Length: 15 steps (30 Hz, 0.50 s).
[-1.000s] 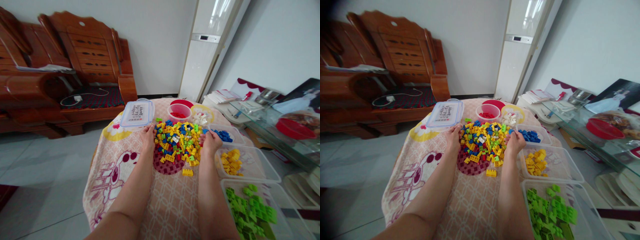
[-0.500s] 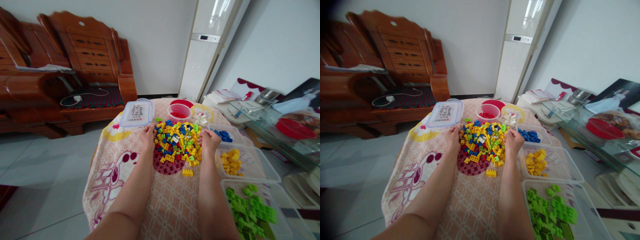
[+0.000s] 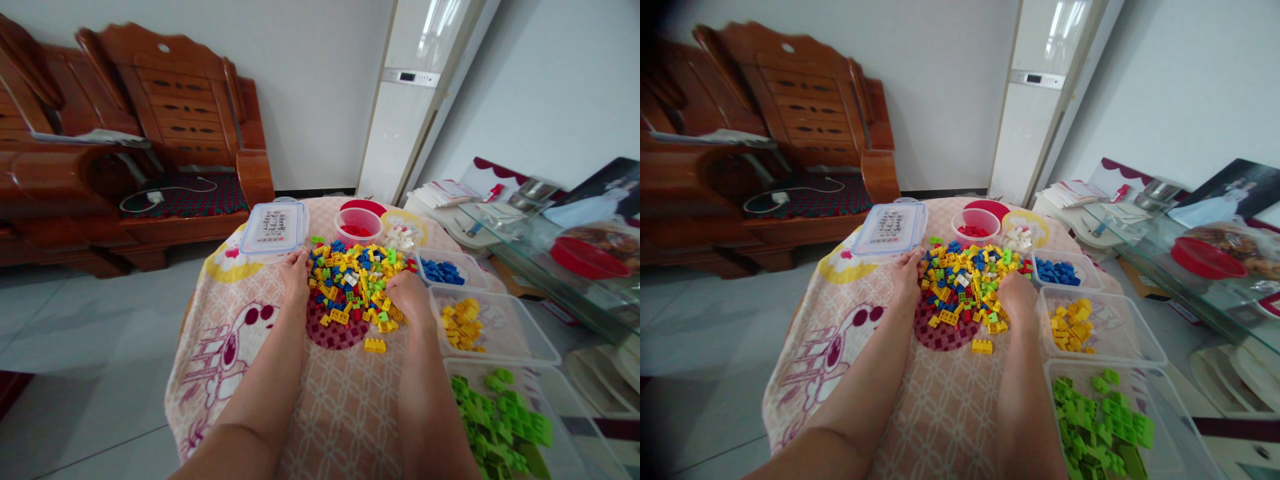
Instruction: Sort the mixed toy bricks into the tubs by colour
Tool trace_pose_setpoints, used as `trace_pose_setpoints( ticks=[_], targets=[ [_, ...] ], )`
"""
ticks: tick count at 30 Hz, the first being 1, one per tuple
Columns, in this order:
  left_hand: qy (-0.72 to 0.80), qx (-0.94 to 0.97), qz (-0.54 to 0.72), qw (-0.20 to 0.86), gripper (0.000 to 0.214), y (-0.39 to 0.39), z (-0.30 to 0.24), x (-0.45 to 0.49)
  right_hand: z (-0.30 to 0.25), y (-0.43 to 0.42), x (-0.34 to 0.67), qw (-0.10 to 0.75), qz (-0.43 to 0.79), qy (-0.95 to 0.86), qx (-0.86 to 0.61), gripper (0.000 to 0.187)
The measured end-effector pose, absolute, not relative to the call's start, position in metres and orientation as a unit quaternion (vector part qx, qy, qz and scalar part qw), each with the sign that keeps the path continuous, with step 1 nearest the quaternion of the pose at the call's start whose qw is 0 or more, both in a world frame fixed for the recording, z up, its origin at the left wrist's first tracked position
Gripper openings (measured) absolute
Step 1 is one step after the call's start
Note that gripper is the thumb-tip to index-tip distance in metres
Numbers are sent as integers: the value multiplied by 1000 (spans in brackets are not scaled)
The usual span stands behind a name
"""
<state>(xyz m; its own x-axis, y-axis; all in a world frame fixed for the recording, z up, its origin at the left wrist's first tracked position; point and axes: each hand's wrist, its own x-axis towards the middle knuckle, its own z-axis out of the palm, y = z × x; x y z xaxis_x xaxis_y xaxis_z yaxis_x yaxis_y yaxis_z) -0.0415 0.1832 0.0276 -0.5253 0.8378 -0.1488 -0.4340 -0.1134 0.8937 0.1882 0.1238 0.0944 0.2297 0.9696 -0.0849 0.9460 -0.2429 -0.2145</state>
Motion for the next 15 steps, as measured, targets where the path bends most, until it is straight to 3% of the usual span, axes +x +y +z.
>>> trace_pose_setpoints(
  ticks=[5, 15],
  targets=[
    [503, 205, 715, 439, 13, 183, 29, -42, 93, 124, 186, 25, 121, -615, -779, 10],
    [506, 209, 716, 433, 13, 182, 30, -41, 88, 126, 180, 43, 103, -645, -756, 9]
  ],
)
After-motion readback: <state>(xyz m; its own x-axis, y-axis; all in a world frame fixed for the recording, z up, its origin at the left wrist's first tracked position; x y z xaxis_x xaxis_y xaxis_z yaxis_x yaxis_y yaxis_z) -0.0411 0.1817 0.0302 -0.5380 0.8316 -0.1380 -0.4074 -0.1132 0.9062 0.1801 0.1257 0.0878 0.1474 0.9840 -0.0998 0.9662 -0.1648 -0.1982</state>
